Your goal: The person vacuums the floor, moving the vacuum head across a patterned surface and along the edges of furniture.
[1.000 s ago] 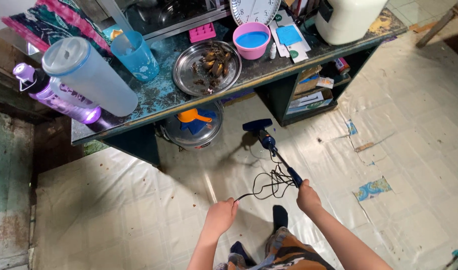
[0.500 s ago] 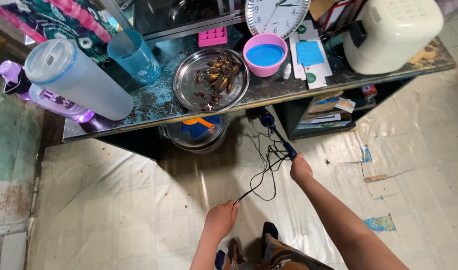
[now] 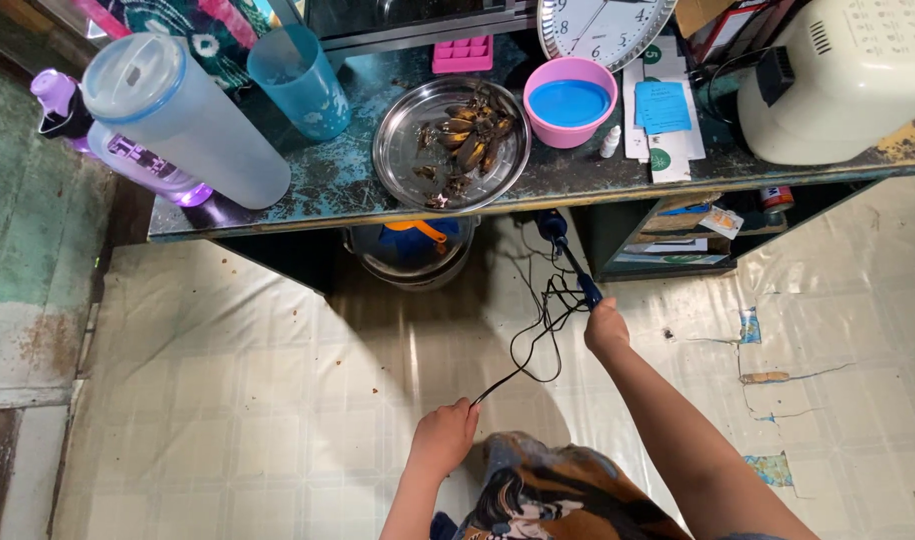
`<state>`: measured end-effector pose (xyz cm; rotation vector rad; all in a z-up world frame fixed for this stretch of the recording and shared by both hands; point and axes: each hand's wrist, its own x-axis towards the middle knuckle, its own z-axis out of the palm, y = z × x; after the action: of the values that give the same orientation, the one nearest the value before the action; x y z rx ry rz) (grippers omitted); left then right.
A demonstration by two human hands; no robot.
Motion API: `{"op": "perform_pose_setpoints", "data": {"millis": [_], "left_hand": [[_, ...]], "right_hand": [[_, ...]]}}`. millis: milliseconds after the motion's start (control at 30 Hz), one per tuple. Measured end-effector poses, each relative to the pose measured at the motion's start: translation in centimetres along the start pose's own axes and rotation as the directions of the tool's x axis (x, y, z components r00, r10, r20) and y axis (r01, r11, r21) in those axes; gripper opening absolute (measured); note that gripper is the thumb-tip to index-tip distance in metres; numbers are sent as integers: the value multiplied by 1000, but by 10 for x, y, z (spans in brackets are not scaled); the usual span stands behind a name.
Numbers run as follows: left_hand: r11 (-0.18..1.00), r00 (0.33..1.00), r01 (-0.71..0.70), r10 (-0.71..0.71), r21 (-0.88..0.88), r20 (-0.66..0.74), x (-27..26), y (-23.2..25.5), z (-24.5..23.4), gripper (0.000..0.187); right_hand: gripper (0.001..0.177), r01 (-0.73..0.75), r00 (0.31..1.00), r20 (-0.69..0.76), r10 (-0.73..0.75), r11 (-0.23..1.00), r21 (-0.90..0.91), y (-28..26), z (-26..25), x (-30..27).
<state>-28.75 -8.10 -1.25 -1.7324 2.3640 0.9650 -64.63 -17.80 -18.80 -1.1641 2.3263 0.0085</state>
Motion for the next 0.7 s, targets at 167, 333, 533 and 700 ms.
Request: {"op": "perform_pose_setpoints", "data": {"millis": [167,333,533,700], "left_hand": [[998,997,-59,59,4,-48,-20,-7,-1,35],[985,979,-174,171,-13,-110,-54,-23,-6,34],[981,978,-193,193,-1,-75,-118,-56,-11,38],[974,969,-225,222,-16,-110,-170,-89,-1,37]], "right_hand": [[39,-20,1000,-21,21,998,58,12,13,-53],[39,-7,1000,-9,8,998,67,27,35,-127],[39,-58,998,-16,59,996,69,36,79,-225],[36,-82,996,-17,83,995,53,34,111,-308]]}}
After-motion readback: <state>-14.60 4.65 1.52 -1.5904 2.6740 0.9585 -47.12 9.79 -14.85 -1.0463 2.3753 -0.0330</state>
